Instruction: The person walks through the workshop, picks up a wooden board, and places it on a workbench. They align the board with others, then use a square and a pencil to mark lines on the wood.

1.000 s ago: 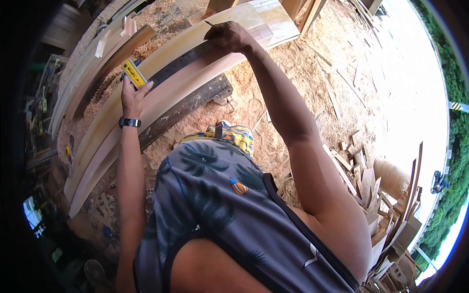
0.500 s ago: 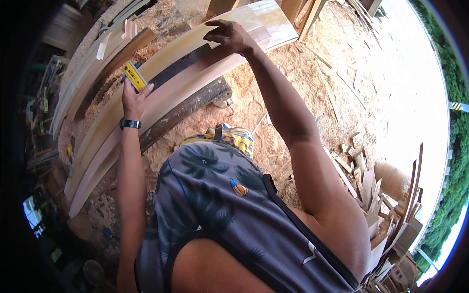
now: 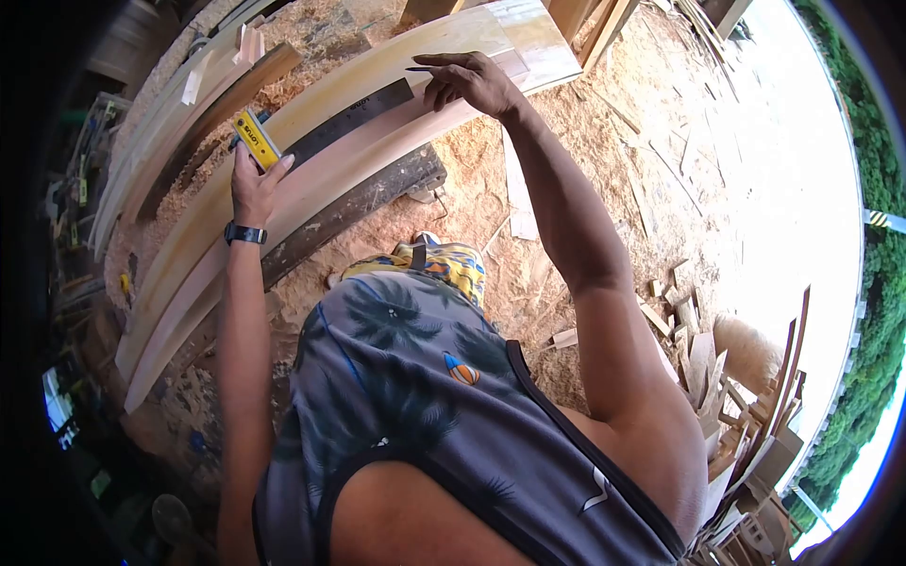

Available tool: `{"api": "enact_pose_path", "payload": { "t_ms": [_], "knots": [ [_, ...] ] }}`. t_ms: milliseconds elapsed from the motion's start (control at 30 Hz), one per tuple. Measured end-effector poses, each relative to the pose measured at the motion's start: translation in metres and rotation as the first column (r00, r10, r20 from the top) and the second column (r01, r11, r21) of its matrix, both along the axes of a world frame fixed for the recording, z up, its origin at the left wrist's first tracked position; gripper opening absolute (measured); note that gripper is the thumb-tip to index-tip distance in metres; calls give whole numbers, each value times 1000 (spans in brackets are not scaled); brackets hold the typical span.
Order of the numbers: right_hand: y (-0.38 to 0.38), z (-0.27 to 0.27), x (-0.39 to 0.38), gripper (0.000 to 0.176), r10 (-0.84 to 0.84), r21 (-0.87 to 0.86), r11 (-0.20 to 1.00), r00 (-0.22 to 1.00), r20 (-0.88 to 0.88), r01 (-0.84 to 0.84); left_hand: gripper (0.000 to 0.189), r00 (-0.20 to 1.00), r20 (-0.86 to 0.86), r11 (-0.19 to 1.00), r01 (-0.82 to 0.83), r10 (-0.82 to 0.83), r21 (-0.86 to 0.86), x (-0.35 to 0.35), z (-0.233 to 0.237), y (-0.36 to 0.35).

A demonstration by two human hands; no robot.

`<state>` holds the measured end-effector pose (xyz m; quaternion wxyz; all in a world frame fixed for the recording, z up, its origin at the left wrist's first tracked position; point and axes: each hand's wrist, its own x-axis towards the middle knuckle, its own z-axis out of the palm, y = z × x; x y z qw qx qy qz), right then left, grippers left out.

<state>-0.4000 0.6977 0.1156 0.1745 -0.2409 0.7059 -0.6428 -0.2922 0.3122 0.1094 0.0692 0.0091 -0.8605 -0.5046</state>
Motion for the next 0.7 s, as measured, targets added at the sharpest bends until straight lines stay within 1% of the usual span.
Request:
{"api": "enact_pose_path", "payload": {
  "t_ms": [33,67,100,167,200,267,400,467,567,700],
  "knots": [
    [-1,-2,1,41,33,-36,999,999,24,-32,55,1000,-11,1000,-3,3,18,1,0,1],
    [0,-2,2,37,9,-55,998,999,52,-7,55,1000,-23,999,-6,7,35,2,1,3],
    [0,-2,2,37,10,-54,999,998,56,-7,55,1000,-19,999,-7,7,36,3,0,2],
    [2,-1,3,31,-11,-22,1000,998,59,13,56,998,-36,998,-51,49,-40,3,-1,3],
    [1,-2,3,31,-12,-21,1000,998,60,13,56,998,-35,998,-50,49,-39,3,-2,3],
    [-3,-4,3,25,-1,29,1000,997,-79,3,56,999,-43,1000,-29,29,5,3,-2,3],
    [-4,-3,2,23,-8,41,999,995,-101,13,54,998,-47,999,-31,30,-12,3,-3,1],
    [-5,-3,4,23,-35,71,996,984,-172,48,52,998,-55,999,-6,9,52,3,-4,2],
    [-9,-1,8,22,-62,101,992,985,-163,79,49,998,-69,999,-10,13,48,3,-6,2],
    [-11,-5,7,21,-61,114,990,984,-167,80,48,998,-51,999,-29,30,15,3,-3,3]
  ]
}}
